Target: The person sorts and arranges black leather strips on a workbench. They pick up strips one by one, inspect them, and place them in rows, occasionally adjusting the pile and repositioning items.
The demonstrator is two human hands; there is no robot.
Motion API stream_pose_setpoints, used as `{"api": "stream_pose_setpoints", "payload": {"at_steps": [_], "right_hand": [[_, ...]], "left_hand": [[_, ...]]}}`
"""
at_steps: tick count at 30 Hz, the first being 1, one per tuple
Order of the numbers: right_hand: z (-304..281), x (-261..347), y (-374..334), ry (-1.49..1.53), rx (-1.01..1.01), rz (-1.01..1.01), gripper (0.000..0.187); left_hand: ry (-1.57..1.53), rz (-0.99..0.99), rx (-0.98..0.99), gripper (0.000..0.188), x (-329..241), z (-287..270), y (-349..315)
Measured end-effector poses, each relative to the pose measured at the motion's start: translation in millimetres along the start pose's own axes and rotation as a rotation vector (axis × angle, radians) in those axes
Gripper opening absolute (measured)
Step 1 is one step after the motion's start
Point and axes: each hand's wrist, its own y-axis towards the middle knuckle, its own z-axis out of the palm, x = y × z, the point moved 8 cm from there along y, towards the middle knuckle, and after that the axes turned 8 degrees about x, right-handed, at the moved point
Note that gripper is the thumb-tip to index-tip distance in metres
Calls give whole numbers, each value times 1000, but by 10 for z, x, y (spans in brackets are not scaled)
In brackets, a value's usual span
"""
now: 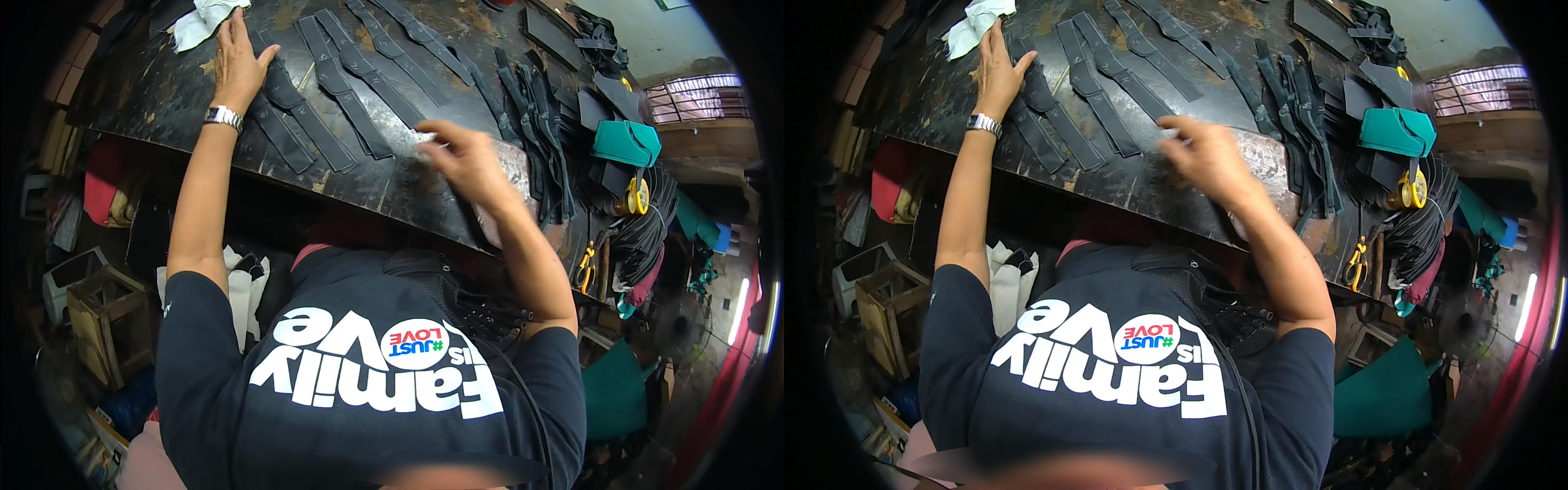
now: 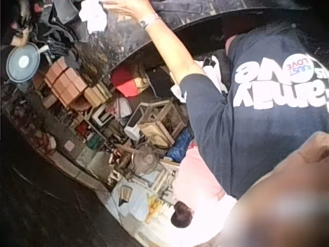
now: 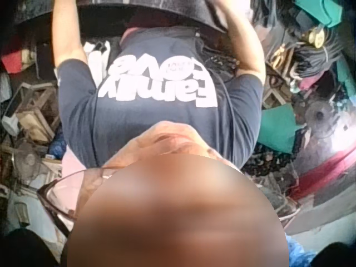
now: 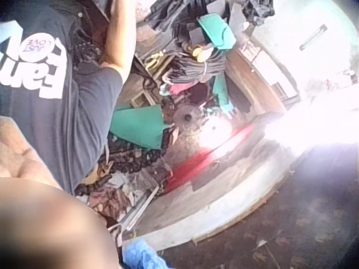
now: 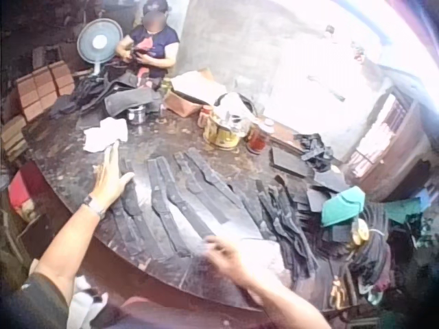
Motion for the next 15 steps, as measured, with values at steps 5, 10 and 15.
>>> {"api": "stream_pose_setpoints", "payload": {"at_steps": [5,10,15], "right_hand": [[-971,-704,-277,-722,-282,337,30],[-1082,-1122,-136,-786,-190,494,38],[-1070,-1158,25,-867,-243,473,30]], "left_hand": [[-269,204,166,49,-990,-37,-312],[-638,412,512,35,-2169,96,-850],[-858,473,635,31,-2783,55,-1157]]}}
